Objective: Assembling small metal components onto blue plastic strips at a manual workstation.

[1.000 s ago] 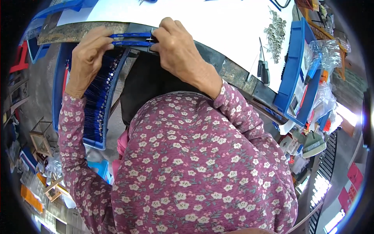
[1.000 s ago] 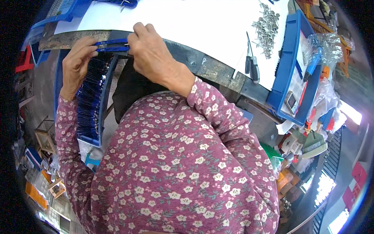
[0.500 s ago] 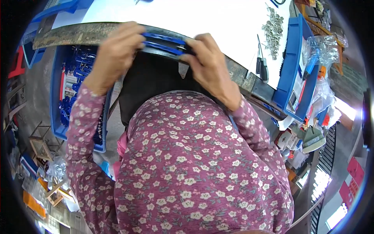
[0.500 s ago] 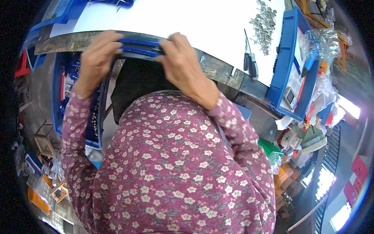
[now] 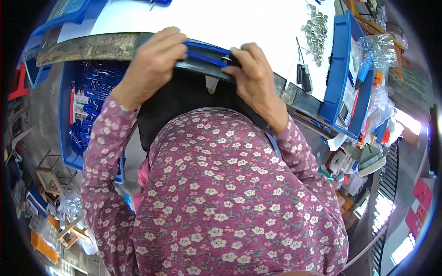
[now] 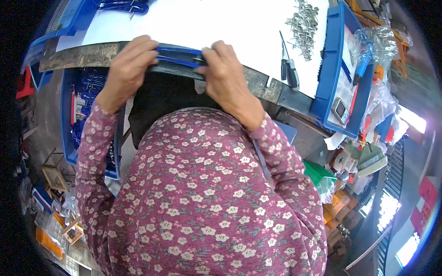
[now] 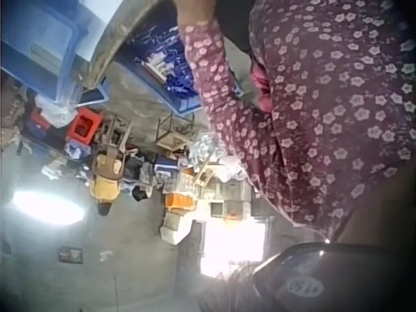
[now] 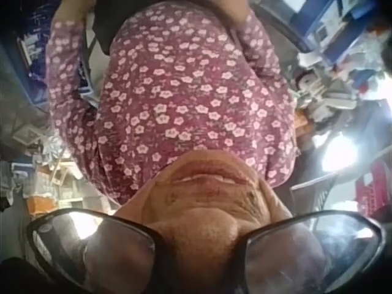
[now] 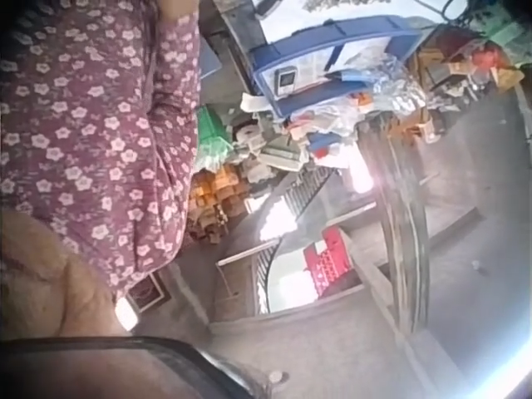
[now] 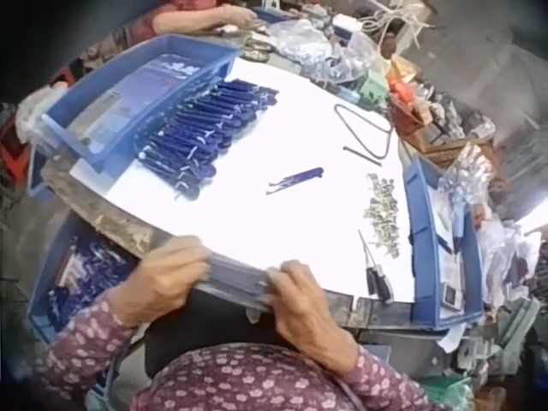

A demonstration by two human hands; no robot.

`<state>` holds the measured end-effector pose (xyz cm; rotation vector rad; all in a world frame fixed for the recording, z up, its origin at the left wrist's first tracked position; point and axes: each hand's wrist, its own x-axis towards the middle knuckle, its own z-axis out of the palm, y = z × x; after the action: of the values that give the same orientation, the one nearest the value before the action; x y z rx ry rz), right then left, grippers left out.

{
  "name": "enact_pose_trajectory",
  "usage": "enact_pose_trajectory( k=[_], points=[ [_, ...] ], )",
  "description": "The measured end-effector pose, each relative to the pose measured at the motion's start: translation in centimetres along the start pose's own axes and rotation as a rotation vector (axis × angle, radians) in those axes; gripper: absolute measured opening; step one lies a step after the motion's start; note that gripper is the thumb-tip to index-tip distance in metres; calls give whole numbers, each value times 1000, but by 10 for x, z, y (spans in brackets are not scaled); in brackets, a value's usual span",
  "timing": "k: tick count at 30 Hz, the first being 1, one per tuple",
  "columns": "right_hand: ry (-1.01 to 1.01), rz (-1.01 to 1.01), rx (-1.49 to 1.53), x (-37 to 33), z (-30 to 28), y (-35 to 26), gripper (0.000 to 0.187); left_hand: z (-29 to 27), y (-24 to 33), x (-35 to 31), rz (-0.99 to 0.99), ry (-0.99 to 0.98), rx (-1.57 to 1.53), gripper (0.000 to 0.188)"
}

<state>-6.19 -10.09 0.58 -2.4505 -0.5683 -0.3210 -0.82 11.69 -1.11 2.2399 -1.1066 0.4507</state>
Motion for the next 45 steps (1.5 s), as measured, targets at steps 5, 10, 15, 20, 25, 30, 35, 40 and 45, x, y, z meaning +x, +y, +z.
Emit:
enact_pose_trajectory(
  k=[5,10,15,20,25,30,35,40,45],
  points=[
    [-31,67,-11,-8,-11,0,37,3,5,7,29,-53,-124,8],
    [33,-91,-5,27,31,-19,27,-37,-28,-23,-28,-17,52,10],
    [13,-209,-19,65,69,-39,16,-76,-53,-49,-187,-55,82,13],
    [-57,-126,-29,25,30,-23,26,-50,-19,-21,-63,-73,74,14],
    [-61,37,-60,-15,-13,-8,39,1,15,2,38,-19,-76,7],
    [-5,-3,-30,6,14,-14,33,-16,-10,-15,2,-22,14,9],
    [15,-236,35,56,58,-29,24,-63,-38,-37,-148,-48,103,15],
    [-5,-173,-27,30,36,-17,27,-45,-19,-22,-88,3,80,13],
    [-41,-16,-115,-9,-9,-4,33,4,11,-4,-7,-9,-42,7]
  ],
)
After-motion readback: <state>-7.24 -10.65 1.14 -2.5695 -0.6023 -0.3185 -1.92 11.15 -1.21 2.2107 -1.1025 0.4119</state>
